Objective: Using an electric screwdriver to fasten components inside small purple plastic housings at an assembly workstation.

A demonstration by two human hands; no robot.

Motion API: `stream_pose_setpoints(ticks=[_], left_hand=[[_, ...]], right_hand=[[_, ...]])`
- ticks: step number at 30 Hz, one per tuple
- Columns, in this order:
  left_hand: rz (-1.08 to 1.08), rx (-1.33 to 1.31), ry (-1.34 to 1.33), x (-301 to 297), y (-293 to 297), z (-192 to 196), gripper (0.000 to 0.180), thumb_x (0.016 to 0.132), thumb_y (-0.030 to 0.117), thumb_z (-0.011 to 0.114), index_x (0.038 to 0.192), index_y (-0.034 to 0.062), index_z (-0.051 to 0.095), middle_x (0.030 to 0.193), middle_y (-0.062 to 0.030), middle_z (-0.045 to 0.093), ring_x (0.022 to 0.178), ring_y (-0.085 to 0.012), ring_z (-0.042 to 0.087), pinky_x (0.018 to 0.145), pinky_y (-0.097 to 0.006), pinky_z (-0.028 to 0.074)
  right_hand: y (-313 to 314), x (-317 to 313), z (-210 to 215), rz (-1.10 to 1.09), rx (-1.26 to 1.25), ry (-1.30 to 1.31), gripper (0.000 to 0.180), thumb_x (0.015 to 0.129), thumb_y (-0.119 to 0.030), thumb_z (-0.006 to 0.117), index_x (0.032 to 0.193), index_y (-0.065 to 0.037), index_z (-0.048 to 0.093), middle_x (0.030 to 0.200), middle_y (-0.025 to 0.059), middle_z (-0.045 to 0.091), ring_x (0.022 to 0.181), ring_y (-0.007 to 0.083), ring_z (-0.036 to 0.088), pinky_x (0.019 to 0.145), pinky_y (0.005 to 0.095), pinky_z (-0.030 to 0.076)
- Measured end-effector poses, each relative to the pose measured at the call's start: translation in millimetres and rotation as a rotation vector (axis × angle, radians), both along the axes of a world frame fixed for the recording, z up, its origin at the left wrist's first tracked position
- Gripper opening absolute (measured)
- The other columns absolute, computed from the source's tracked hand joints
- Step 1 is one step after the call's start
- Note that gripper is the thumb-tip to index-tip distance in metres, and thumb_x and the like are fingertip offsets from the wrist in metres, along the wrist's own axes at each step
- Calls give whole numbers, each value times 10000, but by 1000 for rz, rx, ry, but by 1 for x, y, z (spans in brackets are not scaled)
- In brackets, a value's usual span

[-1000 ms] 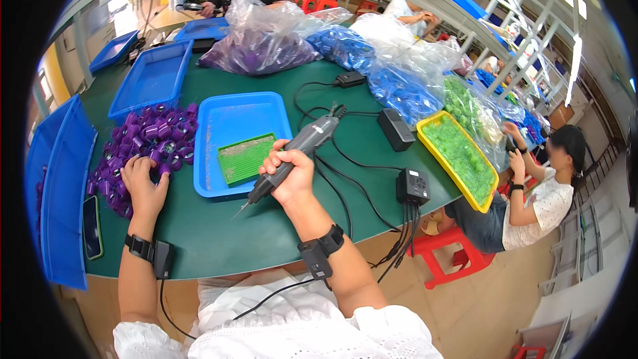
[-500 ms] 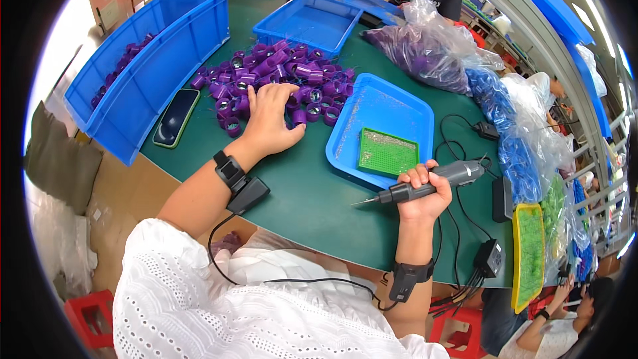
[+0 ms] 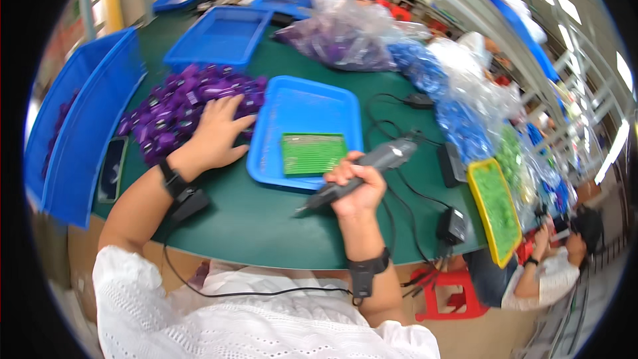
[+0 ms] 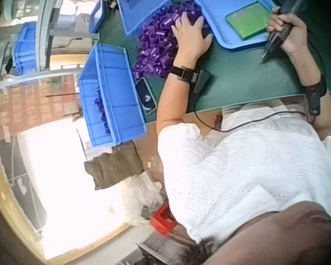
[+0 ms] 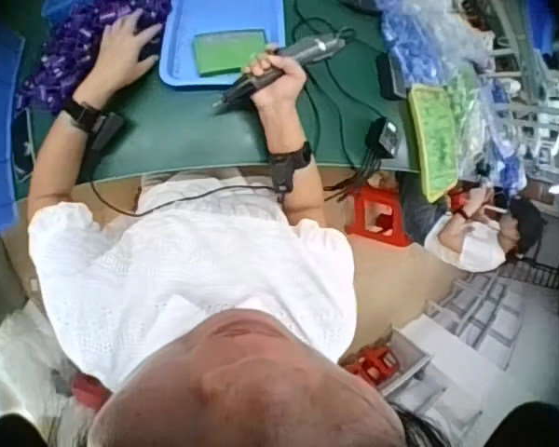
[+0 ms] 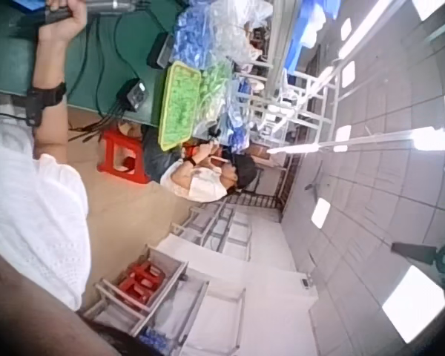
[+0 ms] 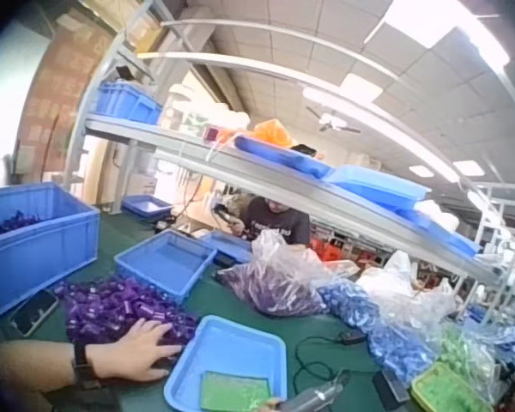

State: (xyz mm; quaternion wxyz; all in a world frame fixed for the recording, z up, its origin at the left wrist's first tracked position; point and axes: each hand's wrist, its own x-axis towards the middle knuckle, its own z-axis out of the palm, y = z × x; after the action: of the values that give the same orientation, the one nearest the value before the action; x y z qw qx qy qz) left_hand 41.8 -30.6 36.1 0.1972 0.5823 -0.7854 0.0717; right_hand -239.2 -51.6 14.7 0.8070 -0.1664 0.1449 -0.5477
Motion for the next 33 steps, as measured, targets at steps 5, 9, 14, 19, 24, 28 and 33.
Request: stream_pose_setpoints(ticks=[5, 9, 14, 19, 24, 28, 33], left_hand=[[5, -81, 7, -6, -20, -15, 453, 672, 195, 713, 1094, 79, 594, 1303, -219, 392, 1211, -379, 357, 1017, -570, 252], [53, -134, 25, 0, -17, -18, 415, 658, 187, 719, 1036, 61, 606, 1228, -199, 441, 1160, -358, 394, 1010, -527, 272], [2, -142, 123, 0, -17, -15, 328, 626, 171, 726, 905, 55, 598, 1016, -134, 489, 1010, -309, 454, 935, -452, 326], [27, -167, 95, 0, -8, -16, 331, 620, 173, 720, 892, 60, 571, 970, -108, 513, 997, -298, 475, 990, -506, 286], [55, -141, 71, -10, -4, -11, 357, 662, 159, 714, 974, 54, 574, 942, -92, 516, 966, -279, 491, 1013, -544, 254], [43, -108, 1, -10, -7, -13, 317, 705, 140, 687, 984, 45, 571, 903, -92, 501, 927, -277, 496, 1002, -543, 264], [0, -101, -5, -6, -9, -13, 283, 709, 138, 680, 935, 36, 544, 882, -116, 489, 889, -293, 502, 966, -524, 289]], right_hand=[[-4, -13, 8, 9, -97, -11, 226, 683, -82, 534, 908, -59, 552, 629, 44, 448, 558, 165, 457, 643, 354, 423], [-5, -5, 4, 49, -112, -1, 218, 699, -89, 527, 913, -57, 553, 636, 46, 450, 558, 160, 454, 651, 350, 430], [-2, -8, 7, -2, -115, 9, 224, 704, -96, 516, 921, -55, 552, 635, 45, 449, 553, 161, 450, 640, 357, 435], [4, -4, 4, -15, -22, 20, 251, 666, -88, 546, 917, -81, 533, 616, 43, 441, 553, 183, 458, 637, 370, 418], [4, -2, 7, -63, -38, 95, 213, 666, -101, 550, 876, -71, 564, 606, 32, 440, 541, 159, 442, 627, 344, 411], [-1, -3, 10, -89, -46, 106, 204, 671, -93, 547, 872, -65, 560, 607, 36, 445, 541, 162, 444, 623, 344, 412], [-4, -6, 5, -73, -58, 103, 199, 671, -85, 542, 869, -87, 520, 617, 37, 445, 554, 177, 459, 632, 359, 402]])
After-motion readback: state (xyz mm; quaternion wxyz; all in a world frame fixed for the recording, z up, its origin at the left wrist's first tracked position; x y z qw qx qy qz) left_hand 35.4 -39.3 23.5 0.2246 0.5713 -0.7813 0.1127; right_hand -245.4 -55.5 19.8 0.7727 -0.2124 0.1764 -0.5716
